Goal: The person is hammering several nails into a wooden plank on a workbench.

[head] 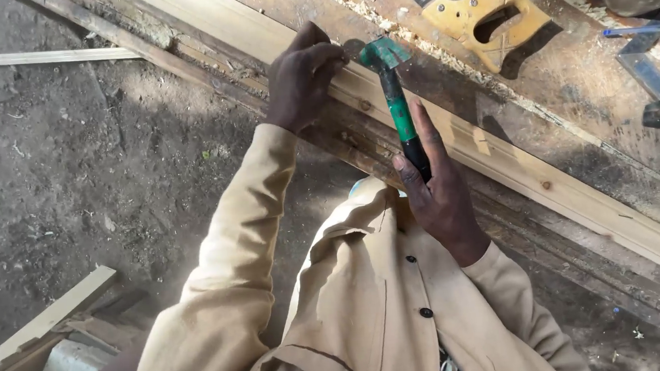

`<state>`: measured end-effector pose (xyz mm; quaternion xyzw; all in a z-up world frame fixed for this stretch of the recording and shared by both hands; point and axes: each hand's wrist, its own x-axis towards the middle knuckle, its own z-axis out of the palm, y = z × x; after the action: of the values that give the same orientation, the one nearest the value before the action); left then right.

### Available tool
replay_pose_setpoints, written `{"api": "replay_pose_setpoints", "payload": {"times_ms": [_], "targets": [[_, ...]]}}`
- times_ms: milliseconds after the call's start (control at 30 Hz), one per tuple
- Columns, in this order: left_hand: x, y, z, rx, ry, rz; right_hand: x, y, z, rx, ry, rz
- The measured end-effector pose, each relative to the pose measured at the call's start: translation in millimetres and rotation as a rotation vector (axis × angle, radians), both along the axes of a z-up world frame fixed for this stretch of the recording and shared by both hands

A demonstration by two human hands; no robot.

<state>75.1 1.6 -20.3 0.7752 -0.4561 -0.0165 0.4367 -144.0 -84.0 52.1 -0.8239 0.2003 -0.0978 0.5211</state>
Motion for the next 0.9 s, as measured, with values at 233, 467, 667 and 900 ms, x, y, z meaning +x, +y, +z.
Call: {"api": "replay_pose_setpoints", "payload": {"times_ms": [233,467,667,900], "targets": [[0.2,-0.4,-1.9,-0.030,-0.142,0.011,3.8,2.5,0.6,-0.046,-0.130,0.101],[1.1,1.2,-5.2,-0.102,-0.188,-0.010,10.7,10.8,-0.5,-0.173,-0.167,0.107],[2.1,1.4,-8.0,-0.135,-0.192,-0.013,13.8,15.4,-1.5,-0.236,-0.166,0.087],[2.6,0.2,-2.9,-0.080,-0.254,0.004,17.4,15.7,-3.2,-0.240,-0.121,0.082]]}}
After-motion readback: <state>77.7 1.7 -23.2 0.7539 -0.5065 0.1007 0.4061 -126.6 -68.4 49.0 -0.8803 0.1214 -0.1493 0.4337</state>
